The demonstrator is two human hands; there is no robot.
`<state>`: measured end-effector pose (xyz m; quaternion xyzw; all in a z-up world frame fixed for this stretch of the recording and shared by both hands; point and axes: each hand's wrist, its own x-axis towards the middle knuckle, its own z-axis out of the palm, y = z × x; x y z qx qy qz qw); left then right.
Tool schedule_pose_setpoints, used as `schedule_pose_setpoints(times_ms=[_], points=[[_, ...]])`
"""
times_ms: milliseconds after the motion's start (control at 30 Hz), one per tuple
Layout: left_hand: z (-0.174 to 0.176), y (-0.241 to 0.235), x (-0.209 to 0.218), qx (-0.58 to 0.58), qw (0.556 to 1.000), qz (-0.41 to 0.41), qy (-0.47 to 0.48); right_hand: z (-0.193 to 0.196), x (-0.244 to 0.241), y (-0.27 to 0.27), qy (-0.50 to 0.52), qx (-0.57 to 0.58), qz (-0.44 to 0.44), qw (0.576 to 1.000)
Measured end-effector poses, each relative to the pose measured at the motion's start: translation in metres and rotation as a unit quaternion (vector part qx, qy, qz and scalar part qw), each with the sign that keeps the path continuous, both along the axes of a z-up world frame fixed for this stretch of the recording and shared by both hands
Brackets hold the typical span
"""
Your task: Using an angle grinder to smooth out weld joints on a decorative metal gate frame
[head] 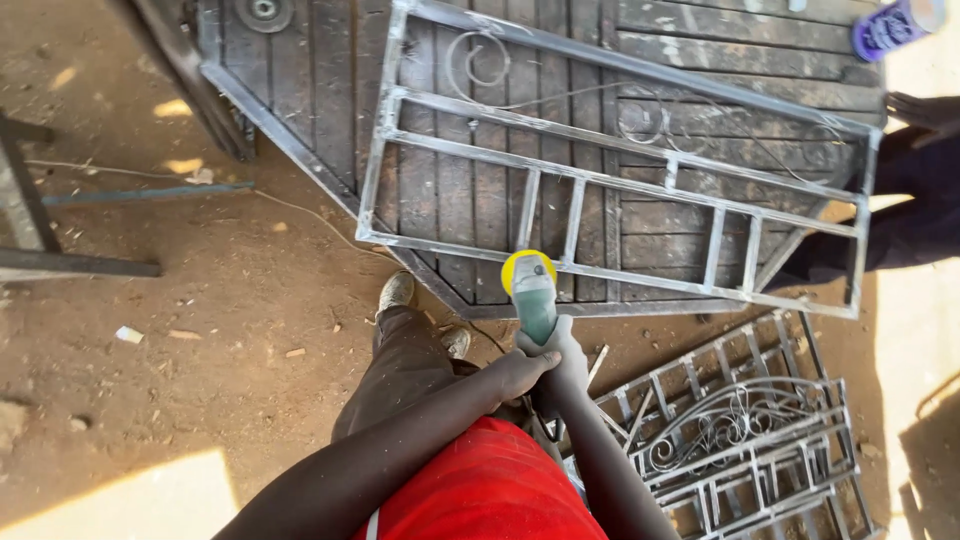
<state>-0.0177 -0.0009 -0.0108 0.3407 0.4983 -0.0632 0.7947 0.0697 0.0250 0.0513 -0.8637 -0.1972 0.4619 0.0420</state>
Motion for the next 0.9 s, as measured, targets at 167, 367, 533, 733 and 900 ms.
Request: schedule_pose_setpoints(times_ms=[167, 367, 533, 733, 900], points=[[-0.023, -0.002, -0.045, -0.060, 0.987, 0.126, 0.079, -0.030, -0.048, 0.011, -0.002, -0.019, 0.074, 0.997], [0.041, 0.028, -0.119, -0.110, 0.953, 0.258, 0.111, -0.060, -0.109, 0.028, -0.024, -0.033, 0.137, 0.990], [0.051, 0.046, -0.163, -0.134, 0.965, 0.208, 0.088, -0.080, -0.139, 0.027, -0.048, -0.039, 0.182, 0.981], [-0.002, 0.063, -0.159, 0.002, 0.999, -0.023, 0.034, -0.090, -0.107, 0.000, -0.107, -0.062, 0.150, 0.981], [-0.048, 0.106, -0.166, 0.103, 0.989, -0.080, 0.073, -0.083, -0.066, -0.023, -0.150, 0.003, -0.032, 0.988]])
